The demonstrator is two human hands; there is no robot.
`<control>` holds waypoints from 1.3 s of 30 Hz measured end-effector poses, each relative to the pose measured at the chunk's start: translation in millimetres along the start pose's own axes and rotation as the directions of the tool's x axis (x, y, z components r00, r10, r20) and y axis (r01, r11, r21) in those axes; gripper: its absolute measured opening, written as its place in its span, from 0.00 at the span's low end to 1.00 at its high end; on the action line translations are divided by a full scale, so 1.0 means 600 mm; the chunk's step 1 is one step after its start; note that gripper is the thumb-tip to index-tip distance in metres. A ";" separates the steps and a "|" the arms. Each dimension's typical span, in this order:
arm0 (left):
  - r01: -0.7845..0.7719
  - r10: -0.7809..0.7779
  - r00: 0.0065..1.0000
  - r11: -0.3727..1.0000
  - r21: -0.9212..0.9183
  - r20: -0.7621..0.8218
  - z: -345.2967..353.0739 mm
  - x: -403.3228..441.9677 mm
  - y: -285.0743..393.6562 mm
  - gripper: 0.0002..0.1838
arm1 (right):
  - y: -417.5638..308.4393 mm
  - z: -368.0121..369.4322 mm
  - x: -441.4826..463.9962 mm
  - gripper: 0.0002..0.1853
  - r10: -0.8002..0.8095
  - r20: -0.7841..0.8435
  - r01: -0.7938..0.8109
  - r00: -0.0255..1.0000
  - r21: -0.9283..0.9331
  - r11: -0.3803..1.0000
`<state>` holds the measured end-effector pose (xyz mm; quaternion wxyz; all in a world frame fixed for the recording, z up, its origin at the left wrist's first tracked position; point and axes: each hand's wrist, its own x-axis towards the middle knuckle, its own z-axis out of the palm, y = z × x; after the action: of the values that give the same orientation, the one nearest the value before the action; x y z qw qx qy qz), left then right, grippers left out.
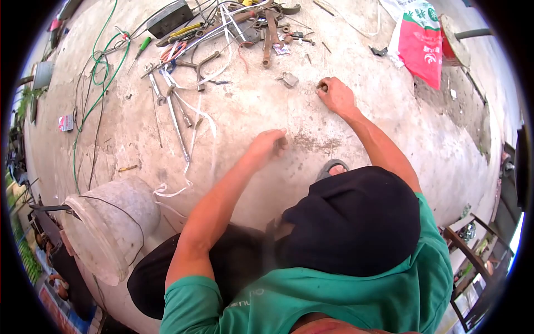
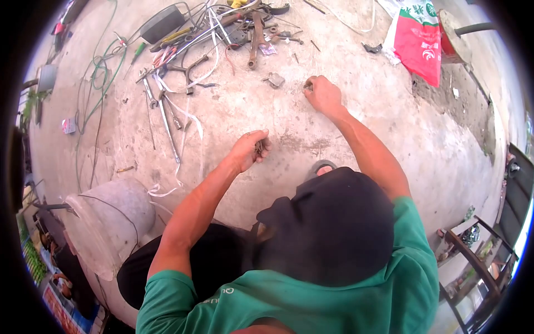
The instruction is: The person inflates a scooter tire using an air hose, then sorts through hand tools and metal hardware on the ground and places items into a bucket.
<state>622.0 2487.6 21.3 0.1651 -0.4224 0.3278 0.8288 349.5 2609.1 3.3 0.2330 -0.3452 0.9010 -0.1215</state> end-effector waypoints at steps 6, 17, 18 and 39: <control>-0.035 0.034 0.999 0.998 -0.047 -0.016 -0.001 0.008 0.001 0.20 | -0.027 -0.023 0.009 0.14 -0.071 0.257 0.004 0.964 0.254 0.967; -0.027 0.038 0.999 0.962 -0.273 0.035 -0.014 0.005 0.012 0.23 | -0.165 -0.034 -0.042 0.29 -0.254 0.204 0.219 0.945 0.179 0.959; -0.021 0.026 1.000 0.966 -0.256 0.017 -0.016 0.005 0.009 0.22 | -0.151 -0.022 -0.020 0.32 -0.251 0.152 0.246 0.956 0.056 0.968; -0.087 0.078 0.994 0.987 -0.137 -0.073 -0.030 -0.001 0.007 0.21 | -0.126 -0.002 0.107 0.17 -0.430 0.262 0.488 0.864 -0.227 0.843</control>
<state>630.6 2472.0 15.6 0.0894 -0.4466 0.2915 0.8412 349.6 2510.3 11.7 0.2343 -0.5919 0.7712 -0.0073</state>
